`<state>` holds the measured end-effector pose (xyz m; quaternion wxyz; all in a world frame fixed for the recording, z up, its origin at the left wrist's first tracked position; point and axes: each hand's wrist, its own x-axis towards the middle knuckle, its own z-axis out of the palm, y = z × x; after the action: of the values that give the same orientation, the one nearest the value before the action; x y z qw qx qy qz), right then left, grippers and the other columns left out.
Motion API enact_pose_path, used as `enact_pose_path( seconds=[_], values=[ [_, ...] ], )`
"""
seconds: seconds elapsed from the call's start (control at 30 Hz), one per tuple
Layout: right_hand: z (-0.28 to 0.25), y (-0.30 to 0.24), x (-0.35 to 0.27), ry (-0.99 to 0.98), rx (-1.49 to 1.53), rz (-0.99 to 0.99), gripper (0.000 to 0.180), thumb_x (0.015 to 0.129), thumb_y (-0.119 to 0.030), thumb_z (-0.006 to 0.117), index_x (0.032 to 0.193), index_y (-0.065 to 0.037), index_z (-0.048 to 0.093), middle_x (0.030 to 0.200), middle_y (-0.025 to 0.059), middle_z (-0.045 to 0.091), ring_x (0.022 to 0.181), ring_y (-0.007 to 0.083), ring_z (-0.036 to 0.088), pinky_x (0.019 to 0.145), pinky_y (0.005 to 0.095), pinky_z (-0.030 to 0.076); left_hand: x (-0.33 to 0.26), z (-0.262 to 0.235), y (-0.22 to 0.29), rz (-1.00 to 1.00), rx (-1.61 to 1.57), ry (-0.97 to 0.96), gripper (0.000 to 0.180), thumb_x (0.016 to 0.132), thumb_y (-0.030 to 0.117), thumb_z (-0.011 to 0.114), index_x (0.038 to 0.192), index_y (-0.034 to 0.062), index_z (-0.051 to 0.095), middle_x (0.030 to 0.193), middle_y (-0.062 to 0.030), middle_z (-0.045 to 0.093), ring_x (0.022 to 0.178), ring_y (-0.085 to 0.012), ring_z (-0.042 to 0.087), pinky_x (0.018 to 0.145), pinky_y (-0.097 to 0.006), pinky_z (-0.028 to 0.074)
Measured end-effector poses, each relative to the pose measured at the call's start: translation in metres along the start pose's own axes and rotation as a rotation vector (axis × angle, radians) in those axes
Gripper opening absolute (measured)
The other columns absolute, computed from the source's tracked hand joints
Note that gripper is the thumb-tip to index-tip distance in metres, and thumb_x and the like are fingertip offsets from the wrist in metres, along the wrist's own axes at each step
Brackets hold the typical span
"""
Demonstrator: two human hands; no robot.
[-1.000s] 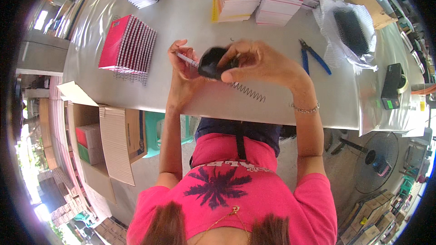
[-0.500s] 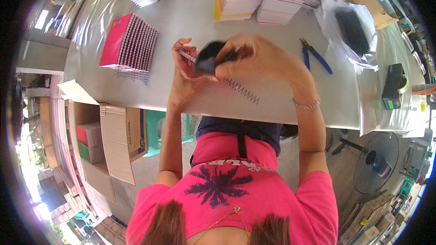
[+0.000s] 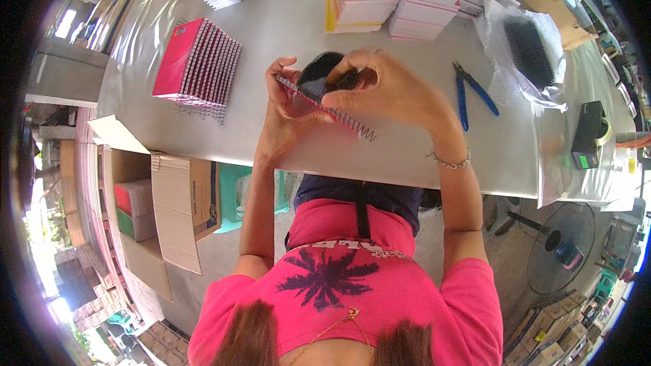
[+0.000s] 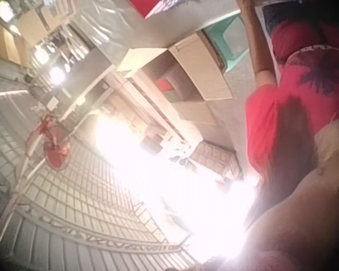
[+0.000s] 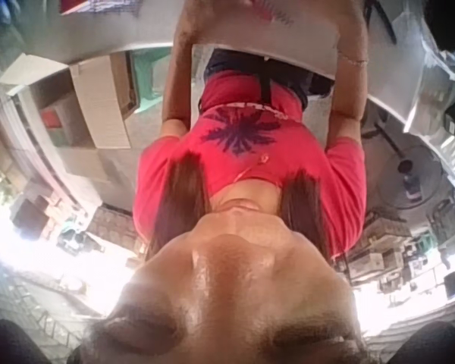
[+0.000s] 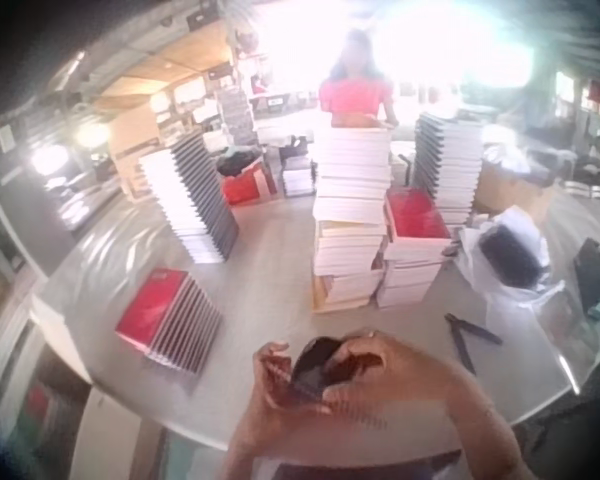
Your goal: The person binds notebooks by manually inserting a spiral coil into the punched holes of the paper stacks and then using a pair of pliers to cut and crimp the ends of the coil.
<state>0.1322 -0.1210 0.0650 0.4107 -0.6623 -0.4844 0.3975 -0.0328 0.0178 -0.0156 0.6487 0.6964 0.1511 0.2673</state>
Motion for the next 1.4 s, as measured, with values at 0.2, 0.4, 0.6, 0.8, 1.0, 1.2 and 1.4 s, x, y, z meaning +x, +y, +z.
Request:
enact_pose_path(
  seconds=[0.2, 0.4, 0.6, 0.8, 1.0, 1.2, 1.4],
  values=[
    [-0.019, 0.032, -0.034, 0.609, -0.456, -0.05, 0.061, 0.077, -0.038, 0.078, 0.125, -0.005, 0.058, 0.123, 0.0185, 0.06, 0.115, 0.0304, 0.056, 0.096, 0.0387, 0.043, -0.006, 0.034, 0.0, 0.124, 0.158, 0.2, 0.066, 0.082, 0.018, 0.077, 0.132, 0.0061, 0.035, 0.121, -0.0074, 0.039, 0.11, -0.0176, 0.042, 0.097, -0.03, 0.037],
    [-0.026, 0.096, -0.088, 0.953, -0.977, 0.576, 0.056, 0.087, -0.039, 0.067, 0.133, -0.01, 0.053, 0.136, 0.0181, 0.05, 0.126, 0.0349, 0.046, 0.107, 0.0484, 0.032, -0.017, 0.04, 0.004, 0.005, 0.041, 0.213, 0.033, 0.1, 0.026, 0.056, 0.124, 0.0058, 0.046, 0.105, -0.0011, 0.046, 0.089, -0.0082, 0.044, 0.081, -0.022, 0.039],
    [-0.022, 0.094, -0.108, 1.051, -0.753, 0.339, 0.051, 0.088, -0.03, 0.067, 0.131, -0.007, 0.053, 0.126, 0.0161, 0.053, 0.118, 0.0333, 0.051, 0.101, 0.0466, 0.037, -0.021, 0.033, 0.021, -0.053, -0.055, 0.154, 0.023, 0.101, 0.021, 0.055, 0.114, 0.0019, 0.054, 0.096, 0.0032, 0.049, 0.08, -0.0039, 0.039, 0.072, -0.018, 0.035],
    [0.034, 0.003, -0.085, 0.993, -0.572, -0.128, 0.048, 0.076, -0.018, 0.077, 0.119, -0.004, 0.061, 0.112, 0.014, 0.061, 0.106, 0.0307, 0.057, 0.089, 0.0393, 0.047, -0.021, 0.017, 0.022, -0.082, 0.098, 0.087, 0.026, 0.098, 0.022, 0.059, 0.113, 0.0014, 0.063, 0.101, -0.0007, 0.061, 0.082, -0.0049, 0.048, 0.076, -0.02, 0.041],
    [0.097, -0.002, -0.052, 0.776, -0.487, -0.278, 0.051, 0.071, -0.019, 0.078, 0.118, -0.006, 0.061, 0.104, 0.012, 0.058, 0.092, 0.0312, 0.058, 0.08, 0.0415, 0.049, -0.013, 0.017, 0.023, 0.002, 0.023, 0.084, 0.023, 0.093, 0.003, 0.058, 0.115, -0.0001, 0.064, 0.098, -0.0035, 0.067, 0.091, -0.0075, 0.058, 0.082, -0.023, 0.047],
    [0.115, 0.007, -0.037, 0.802, -0.495, -0.231, 0.049, 0.073, -0.022, 0.077, 0.117, -0.007, 0.061, 0.101, 0.0111, 0.056, 0.088, 0.0298, 0.059, 0.076, 0.0417, 0.049, -0.016, 0.01, 0.026, -0.06, -0.043, 0.02, 0.027, 0.093, -0.006, 0.05, 0.116, -0.0013, 0.064, 0.096, -0.0067, 0.068, 0.095, -0.0103, 0.065, 0.084, -0.025, 0.051],
    [0.117, 0.009, -0.036, 0.837, -0.539, -0.265, 0.047, 0.072, -0.019, 0.077, 0.113, -0.005, 0.06, 0.097, 0.0097, 0.057, 0.081, 0.0289, 0.06, 0.07, 0.0395, 0.05, -0.018, 0.01, 0.027, -0.07, 0.029, 0.036, 0.028, 0.093, -0.007, 0.05, 0.115, 0.0002, 0.065, 0.092, -0.0052, 0.07, 0.092, -0.0092, 0.065, 0.081, -0.024, 0.051]
  ],
)
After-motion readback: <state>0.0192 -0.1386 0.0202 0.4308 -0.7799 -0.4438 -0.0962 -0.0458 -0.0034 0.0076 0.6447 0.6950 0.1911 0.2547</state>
